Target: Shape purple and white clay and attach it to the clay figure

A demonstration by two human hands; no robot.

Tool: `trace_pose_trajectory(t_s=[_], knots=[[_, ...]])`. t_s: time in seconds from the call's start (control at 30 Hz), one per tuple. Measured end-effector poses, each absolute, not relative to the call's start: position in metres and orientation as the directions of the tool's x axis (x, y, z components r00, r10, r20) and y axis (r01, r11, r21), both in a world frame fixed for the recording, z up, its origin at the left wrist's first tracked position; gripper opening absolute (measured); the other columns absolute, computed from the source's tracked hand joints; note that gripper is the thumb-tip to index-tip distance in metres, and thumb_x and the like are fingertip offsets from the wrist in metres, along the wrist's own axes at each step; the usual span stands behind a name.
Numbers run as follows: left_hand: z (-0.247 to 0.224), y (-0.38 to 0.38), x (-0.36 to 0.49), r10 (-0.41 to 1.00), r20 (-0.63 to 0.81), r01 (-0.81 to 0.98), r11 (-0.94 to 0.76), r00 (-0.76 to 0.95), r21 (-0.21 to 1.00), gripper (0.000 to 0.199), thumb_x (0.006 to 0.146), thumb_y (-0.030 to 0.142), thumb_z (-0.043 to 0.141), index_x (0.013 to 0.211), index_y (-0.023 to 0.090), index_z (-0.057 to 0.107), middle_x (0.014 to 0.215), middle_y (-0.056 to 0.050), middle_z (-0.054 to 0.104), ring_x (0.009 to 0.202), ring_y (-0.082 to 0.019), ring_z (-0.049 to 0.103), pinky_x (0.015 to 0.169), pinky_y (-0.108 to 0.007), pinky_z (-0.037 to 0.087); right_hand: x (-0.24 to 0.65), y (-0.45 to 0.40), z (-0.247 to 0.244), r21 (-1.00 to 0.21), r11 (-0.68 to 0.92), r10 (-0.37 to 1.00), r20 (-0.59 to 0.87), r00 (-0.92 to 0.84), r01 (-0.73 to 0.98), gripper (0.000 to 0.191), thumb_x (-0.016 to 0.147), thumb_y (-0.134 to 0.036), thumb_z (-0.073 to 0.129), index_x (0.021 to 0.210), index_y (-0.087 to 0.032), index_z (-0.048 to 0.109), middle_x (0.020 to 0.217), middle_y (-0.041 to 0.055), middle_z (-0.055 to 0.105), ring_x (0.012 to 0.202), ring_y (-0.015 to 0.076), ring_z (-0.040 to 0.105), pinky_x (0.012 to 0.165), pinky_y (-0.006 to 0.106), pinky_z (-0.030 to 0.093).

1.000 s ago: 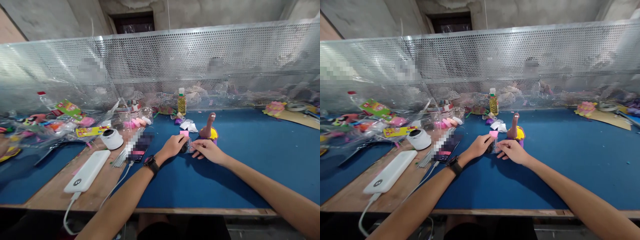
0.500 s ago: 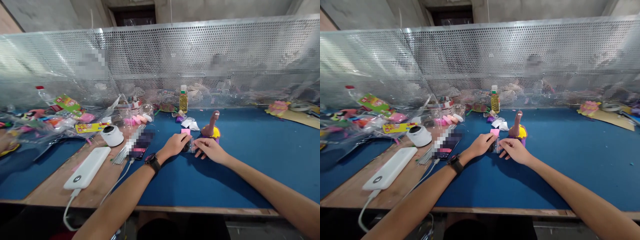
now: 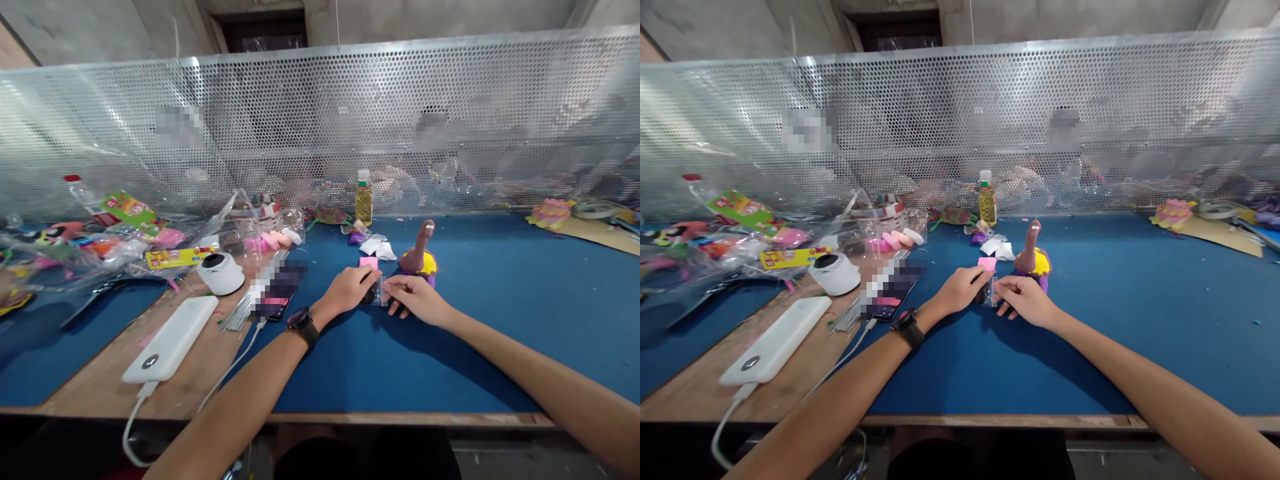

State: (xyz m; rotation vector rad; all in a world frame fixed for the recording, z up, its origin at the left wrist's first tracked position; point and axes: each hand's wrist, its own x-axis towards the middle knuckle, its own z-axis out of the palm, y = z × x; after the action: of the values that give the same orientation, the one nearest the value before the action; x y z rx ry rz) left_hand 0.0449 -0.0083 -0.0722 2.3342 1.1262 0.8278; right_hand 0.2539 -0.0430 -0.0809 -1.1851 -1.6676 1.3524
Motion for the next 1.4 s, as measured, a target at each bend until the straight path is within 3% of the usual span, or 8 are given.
trace_pose_trajectory(t_s=[0.23,0.37,0.47,0.57,0.7,0.87,1.17,1.4], knots=[[-0.069,-0.012,0.047,0.816,0.347,0.608,-0.576,0.461,0.546,0.036,0.105,0.046,0.047,0.082,0.020,0.057,0.072,0.002,0.062,0.063,-0.013,0.052,0.060,-0.026,0.028,0.252,-0.043,-0.079,-0.941,0.030,0.949,-0.079,-0.305,0.337,0.016,0.094,-0.032,0.065,0.098,-0.017,0.070,0.083,0.0037,0.075,0.065,0.0134,0.076,0.047,0.016,0.054],[-0.067,-0.016,0.049,0.802,0.413,0.661,-0.593,0.432,0.460,0.038,0.100,0.040,0.056,0.069,0.019,0.053,0.072,0.001,0.059,0.063,-0.013,0.048,0.057,-0.028,0.026,0.253,-0.045,-0.081,-0.913,0.111,0.957,-0.008,-0.289,0.392,0.012,0.096,-0.030,0.061,0.093,-0.019,0.064,0.075,0.0019,0.073,0.063,0.0146,0.075,0.045,0.017,0.052],[-0.067,-0.021,0.052,0.788,0.438,0.684,-0.603,0.432,0.411,0.045,0.097,0.038,0.060,0.057,0.018,0.053,0.084,-0.003,0.066,0.075,-0.015,0.057,0.060,-0.028,0.033,0.253,-0.048,-0.083,-0.869,0.218,0.951,0.086,-0.298,0.444,0.016,0.098,-0.035,0.056,0.090,-0.021,0.060,0.064,-0.0001,0.070,0.059,0.0159,0.073,0.046,0.020,0.052],[-0.068,-0.027,0.058,0.808,0.408,0.672,-0.583,0.425,0.456,0.047,0.098,0.040,0.058,0.056,0.019,0.063,0.096,-0.005,0.073,0.090,-0.018,0.065,0.068,-0.028,0.043,0.253,-0.051,-0.082,-0.831,0.286,0.943,0.156,-0.294,0.478,0.017,0.097,-0.034,0.055,0.085,-0.022,0.058,0.059,-0.0009,0.069,0.056,0.0168,0.072,0.048,0.022,0.052],[-0.071,-0.030,0.066,0.856,0.345,0.622,-0.517,0.385,0.589,0.045,0.097,0.043,0.058,0.061,0.020,0.072,0.108,-0.007,0.075,0.094,-0.020,0.070,0.079,-0.031,0.051,0.253,-0.053,-0.078,-0.824,0.339,0.924,0.202,-0.324,0.454,0.011,0.093,-0.028,0.056,0.090,-0.021,0.063,0.070,0.0003,0.072,0.060,0.0162,0.074,0.054,0.024,0.055],[-0.077,-0.023,0.067,0.830,0.401,0.469,-0.552,0.387,0.689,0.042,0.099,0.037,0.055,0.066,0.019,0.074,0.095,-0.008,0.077,0.091,-0.020,0.071,0.085,-0.030,0.053,0.253,-0.050,-0.079,-0.904,0.274,0.940,0.179,-0.289,0.330,0.018,0.092,-0.034,0.059,0.103,-0.021,0.063,0.091,0.0032,0.077,0.060,0.0142,0.073,0.053,0.024,0.057],[-0.076,-0.020,0.066,0.804,0.459,0.430,-0.592,0.378,0.682,0.035,0.100,0.034,0.055,0.073,0.018,0.071,0.088,-0.007,0.075,0.085,-0.019,0.068,0.082,-0.031,0.051,0.254,-0.047,-0.079,-0.955,0.141,0.973,0.085,-0.214,0.262,0.038,0.087,-0.049,0.071,0.109,-0.024,0.054,0.104,0.0070,0.079,0.063,0.0157,0.075,0.052,0.026,0.060],[-0.076,-0.021,0.066,0.798,0.490,0.419,-0.601,0.350,0.681,0.020,0.097,0.029,0.059,0.087,0.017,0.072,0.094,-0.006,0.075,0.086,-0.017,0.068,0.083,-0.029,0.050,0.253,-0.049,-0.074,-0.957,0.119,0.976,0.064,-0.210,0.263,0.037,0.087,-0.047,0.072,0.111,-0.023,0.055,0.109,0.0083,0.078,0.064,0.0155,0.075,0.053,0.026,0.060]])
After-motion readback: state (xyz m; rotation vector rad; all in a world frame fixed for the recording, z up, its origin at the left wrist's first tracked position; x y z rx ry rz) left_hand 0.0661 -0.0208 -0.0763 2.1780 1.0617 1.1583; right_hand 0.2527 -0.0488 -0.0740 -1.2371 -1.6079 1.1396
